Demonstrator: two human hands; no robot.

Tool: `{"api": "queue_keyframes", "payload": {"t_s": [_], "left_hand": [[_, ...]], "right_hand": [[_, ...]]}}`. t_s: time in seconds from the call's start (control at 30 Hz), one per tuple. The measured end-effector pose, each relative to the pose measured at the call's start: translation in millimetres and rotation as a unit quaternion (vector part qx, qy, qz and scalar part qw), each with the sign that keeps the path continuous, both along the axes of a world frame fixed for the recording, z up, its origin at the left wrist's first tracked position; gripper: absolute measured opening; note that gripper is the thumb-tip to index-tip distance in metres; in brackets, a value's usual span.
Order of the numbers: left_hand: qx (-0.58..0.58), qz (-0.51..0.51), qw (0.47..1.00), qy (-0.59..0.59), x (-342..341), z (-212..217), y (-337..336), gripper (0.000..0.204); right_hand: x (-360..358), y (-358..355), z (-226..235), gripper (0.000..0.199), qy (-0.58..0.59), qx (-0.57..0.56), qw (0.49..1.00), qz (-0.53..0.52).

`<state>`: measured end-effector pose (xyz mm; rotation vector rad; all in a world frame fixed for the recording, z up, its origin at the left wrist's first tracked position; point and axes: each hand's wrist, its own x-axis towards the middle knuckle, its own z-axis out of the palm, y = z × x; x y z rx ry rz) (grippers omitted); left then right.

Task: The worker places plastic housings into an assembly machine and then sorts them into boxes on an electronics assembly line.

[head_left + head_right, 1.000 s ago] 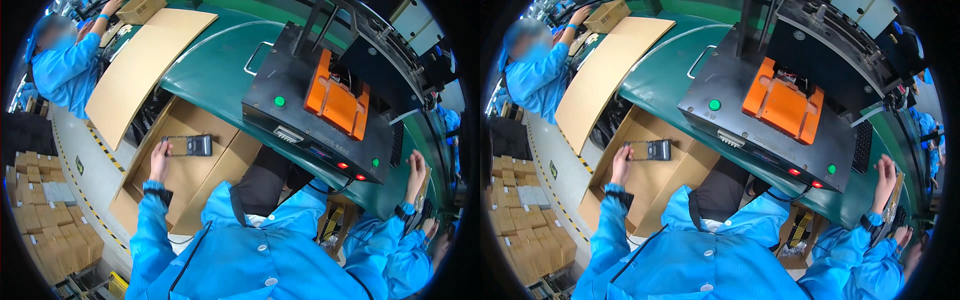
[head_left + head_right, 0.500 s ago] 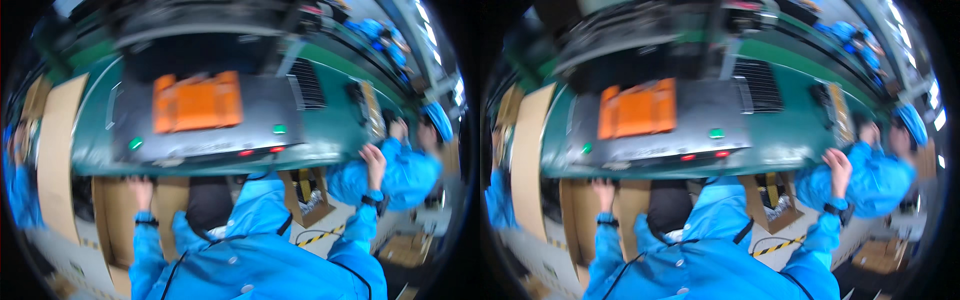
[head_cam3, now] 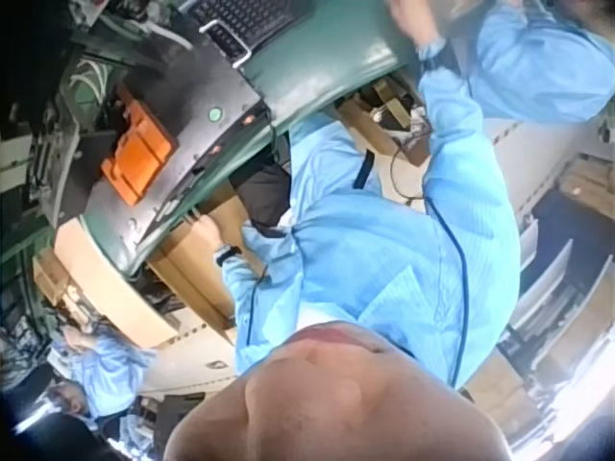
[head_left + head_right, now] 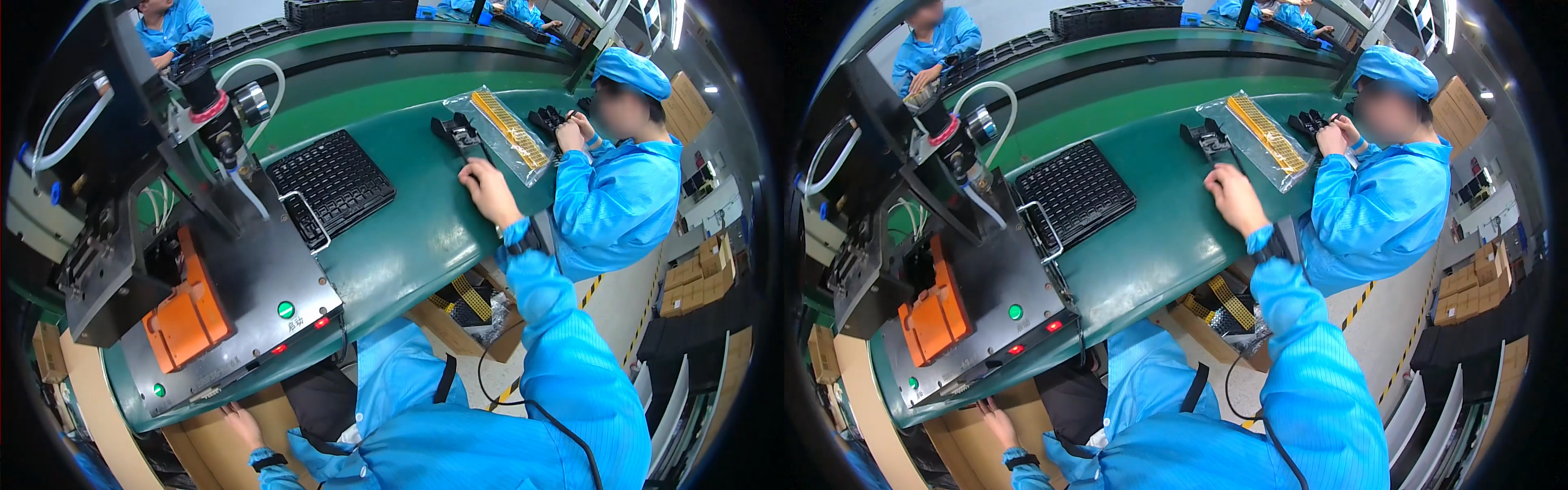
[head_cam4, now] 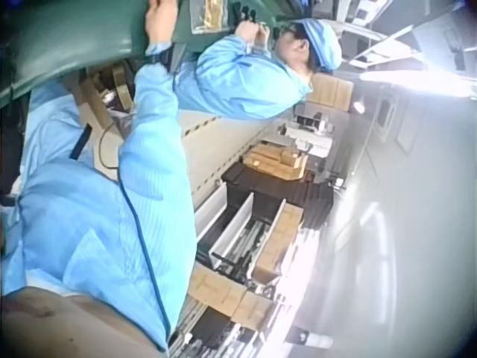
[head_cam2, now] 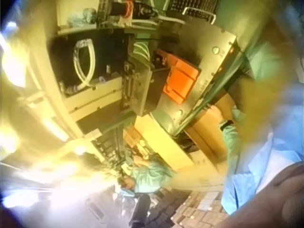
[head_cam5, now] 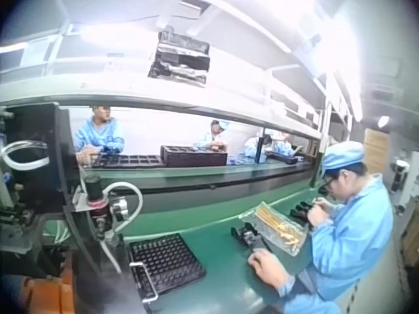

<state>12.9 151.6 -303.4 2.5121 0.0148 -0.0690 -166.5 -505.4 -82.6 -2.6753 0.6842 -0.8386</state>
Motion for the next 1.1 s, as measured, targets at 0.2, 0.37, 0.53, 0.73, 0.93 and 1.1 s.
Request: {"api": "queue_keyframes", "payload": {"t_s": [0.2,0.37,0.53,0.73,0.93,1.1], "left_hand": [[-0.031,0.04,0.999,-0.001,-32,22,-19,0.051],[0.039,0.012,0.999,-0.022,-28,19,-25,0.052],[0.085,0.01,0.995,-0.053,-33,19,-26,0.048],[0.083,0.02,0.995,-0.043,-32,6,-16,0.048],[0.1,0.027,0.994,-0.037,-33,9,-21,0.05],[0.093,0.024,0.995,-0.036,-32,15,-25,0.052]], "right_hand": [[-15,77,29,0.01,-0.055,0.141,0.988,0.024],[-13,39,23,0.013,-0.088,0.097,0.991,0.001],[-7,35,-5,0.015,-0.116,0.177,0.976,-0.047],[-1,37,-8,0.016,-0.151,0.213,0.964,-0.049],[5,37,-12,0.017,-0.203,0.255,0.945,-0.035],[6,30,15,0.024,-0.151,0.503,0.848,-0.065]]}}
